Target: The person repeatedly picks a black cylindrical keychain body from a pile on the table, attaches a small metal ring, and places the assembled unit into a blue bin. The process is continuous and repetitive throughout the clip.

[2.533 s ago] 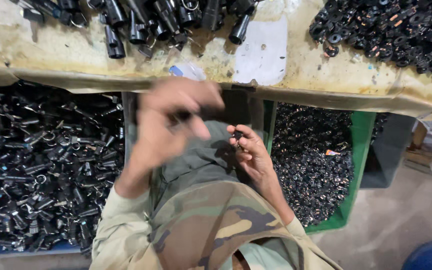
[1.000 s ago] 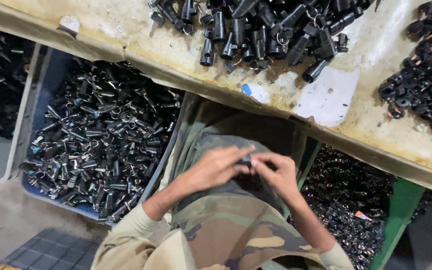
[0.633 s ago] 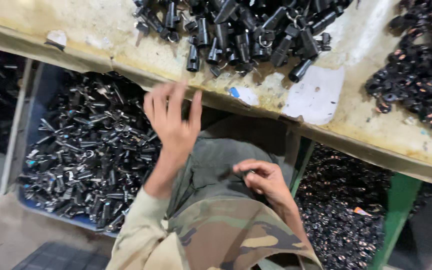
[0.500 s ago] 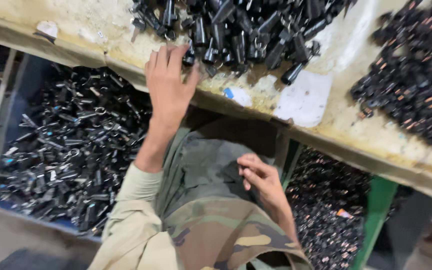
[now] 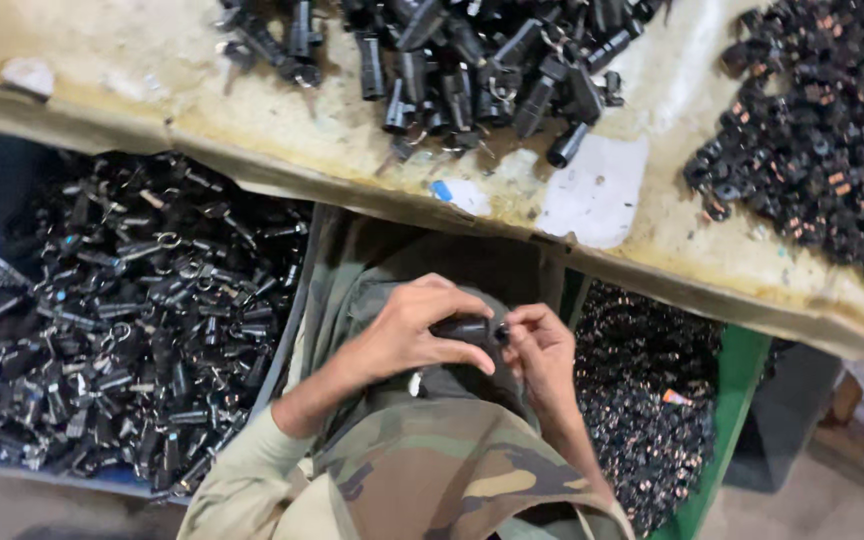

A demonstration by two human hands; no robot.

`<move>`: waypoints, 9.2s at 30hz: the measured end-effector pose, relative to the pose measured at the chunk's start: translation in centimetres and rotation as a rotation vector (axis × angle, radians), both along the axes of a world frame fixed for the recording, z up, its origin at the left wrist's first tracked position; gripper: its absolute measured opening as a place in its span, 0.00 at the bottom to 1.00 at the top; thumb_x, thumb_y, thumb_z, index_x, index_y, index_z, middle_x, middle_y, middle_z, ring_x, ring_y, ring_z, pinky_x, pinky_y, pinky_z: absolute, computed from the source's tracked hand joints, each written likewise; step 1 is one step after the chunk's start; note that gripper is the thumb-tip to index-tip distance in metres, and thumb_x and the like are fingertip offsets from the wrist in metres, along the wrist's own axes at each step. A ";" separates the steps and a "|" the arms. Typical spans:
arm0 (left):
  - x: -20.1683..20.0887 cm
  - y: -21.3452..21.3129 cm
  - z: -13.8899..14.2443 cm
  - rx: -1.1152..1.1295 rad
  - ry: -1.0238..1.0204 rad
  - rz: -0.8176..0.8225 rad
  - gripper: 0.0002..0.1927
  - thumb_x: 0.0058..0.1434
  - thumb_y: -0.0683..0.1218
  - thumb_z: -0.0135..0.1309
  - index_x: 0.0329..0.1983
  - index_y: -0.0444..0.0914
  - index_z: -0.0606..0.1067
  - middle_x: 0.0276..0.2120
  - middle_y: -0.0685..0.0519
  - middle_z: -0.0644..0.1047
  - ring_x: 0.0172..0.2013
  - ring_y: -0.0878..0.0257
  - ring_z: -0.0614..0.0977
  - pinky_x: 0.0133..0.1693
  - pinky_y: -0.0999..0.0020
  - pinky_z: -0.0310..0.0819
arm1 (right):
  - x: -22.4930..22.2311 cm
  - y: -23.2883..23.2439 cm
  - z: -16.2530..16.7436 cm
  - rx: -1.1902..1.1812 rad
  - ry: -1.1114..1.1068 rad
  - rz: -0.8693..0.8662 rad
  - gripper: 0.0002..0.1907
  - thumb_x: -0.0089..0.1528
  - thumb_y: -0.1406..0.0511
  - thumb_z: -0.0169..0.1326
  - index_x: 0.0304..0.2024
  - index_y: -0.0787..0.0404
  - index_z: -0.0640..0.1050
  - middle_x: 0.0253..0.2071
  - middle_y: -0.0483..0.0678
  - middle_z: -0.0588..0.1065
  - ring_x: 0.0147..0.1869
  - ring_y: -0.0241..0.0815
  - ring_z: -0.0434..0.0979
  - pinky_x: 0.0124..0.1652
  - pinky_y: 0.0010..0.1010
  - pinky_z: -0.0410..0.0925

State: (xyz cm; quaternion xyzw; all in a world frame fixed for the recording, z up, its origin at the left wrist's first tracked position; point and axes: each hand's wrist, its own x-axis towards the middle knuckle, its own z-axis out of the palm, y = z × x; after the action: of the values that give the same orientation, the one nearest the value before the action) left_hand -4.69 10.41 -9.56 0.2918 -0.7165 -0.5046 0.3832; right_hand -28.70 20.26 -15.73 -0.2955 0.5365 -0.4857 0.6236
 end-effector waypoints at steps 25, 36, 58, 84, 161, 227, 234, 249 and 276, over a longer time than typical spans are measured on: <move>0.0 5.6 -3.4 -0.113 -0.369 0.177 0.23 0.58 0.40 0.66 0.57 0.35 0.75 0.46 0.42 0.81 0.44 0.49 0.84 0.46 0.61 0.77 | -2.6 -0.3 2.4 -0.435 0.505 0.124 0.03 0.65 0.69 0.59 0.39 0.65 0.82 0.41 0.50 0.81 0.43 0.39 0.81 0.43 0.29 0.74; 14.4 8.4 -6.9 -0.268 -0.825 1.081 0.35 0.80 0.59 0.52 0.75 0.31 0.57 0.71 0.39 0.57 0.71 0.45 0.67 0.63 0.51 0.75 | -16.8 -6.5 -10.3 -0.184 1.475 -0.114 0.22 0.67 0.56 0.60 0.56 0.62 0.77 0.54 0.60 0.75 0.59 0.63 0.72 0.59 0.55 0.63; -2.1 -2.4 1.5 -0.544 -0.352 0.494 0.16 0.61 0.35 0.64 0.53 0.36 0.80 0.50 0.46 0.78 0.49 0.49 0.79 0.54 0.57 0.72 | -13.5 -4.9 -6.6 0.078 -0.465 -0.585 0.12 0.68 0.61 0.56 0.53 0.57 0.78 0.45 0.46 0.79 0.42 0.36 0.78 0.28 0.20 0.67; -4.9 -11.2 5.0 -0.453 0.107 0.344 0.25 0.62 0.34 0.64 0.61 0.36 0.73 0.52 0.46 0.78 0.54 0.56 0.83 0.68 0.57 0.68 | -14.0 1.9 -1.6 -0.091 -0.405 -0.715 0.25 0.70 0.53 0.49 0.66 0.54 0.71 0.45 0.45 0.74 0.38 0.34 0.76 0.27 0.19 0.66; 0.0 3.2 -2.6 -0.012 -0.099 0.050 0.38 0.61 0.38 0.60 0.74 0.38 0.62 0.44 0.42 0.77 0.44 0.45 0.79 0.46 0.58 0.74 | 1.5 -5.9 6.1 -0.280 0.590 0.443 0.07 0.58 0.70 0.64 0.39 0.65 0.82 0.30 0.46 0.79 0.29 0.31 0.77 0.29 0.20 0.68; -0.2 4.0 -3.3 0.034 -0.109 0.002 0.43 0.64 0.41 0.62 0.78 0.42 0.54 0.42 0.42 0.76 0.39 0.43 0.80 0.39 0.59 0.75 | 0.7 -4.6 4.8 -0.499 0.696 0.406 0.05 0.57 0.72 0.63 0.36 0.66 0.81 0.30 0.47 0.78 0.29 0.33 0.76 0.30 0.23 0.68; 0.5 2.7 -1.4 0.069 -0.251 0.090 0.24 0.60 0.42 0.62 0.60 0.39 0.72 0.40 0.46 0.79 0.39 0.45 0.82 0.41 0.57 0.75 | 0.0 -4.3 2.0 -0.055 0.165 0.365 0.12 0.63 0.68 0.63 0.48 0.65 0.82 0.40 0.51 0.81 0.38 0.35 0.81 0.35 0.25 0.72; 0.7 -12.3 2.3 -0.396 -0.650 0.935 0.25 0.68 0.53 0.63 0.59 0.34 0.71 0.40 0.44 0.79 0.28 0.46 0.81 0.30 0.56 0.72 | 0.0 -0.2 -1.4 0.109 -0.295 0.076 0.14 0.67 0.65 0.56 0.52 0.68 0.77 0.48 0.53 0.77 0.32 0.30 0.69 0.28 0.18 0.63; 0.0 3.1 -3.5 0.133 0.023 0.066 0.33 0.62 0.43 0.64 0.71 0.41 0.69 0.39 0.46 0.77 0.37 0.56 0.79 0.42 0.65 0.75 | 0.7 -1.3 -0.4 -0.120 0.177 0.063 0.11 0.66 0.71 0.60 0.50 0.66 0.75 0.42 0.49 0.77 0.37 0.31 0.77 0.27 0.19 0.67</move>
State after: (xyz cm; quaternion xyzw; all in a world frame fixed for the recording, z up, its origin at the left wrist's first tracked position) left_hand -4.66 13.56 -13.04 0.3344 -0.6669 -0.5416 0.3874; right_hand -27.99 18.93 -16.13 -0.3909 0.5497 -0.4692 0.5700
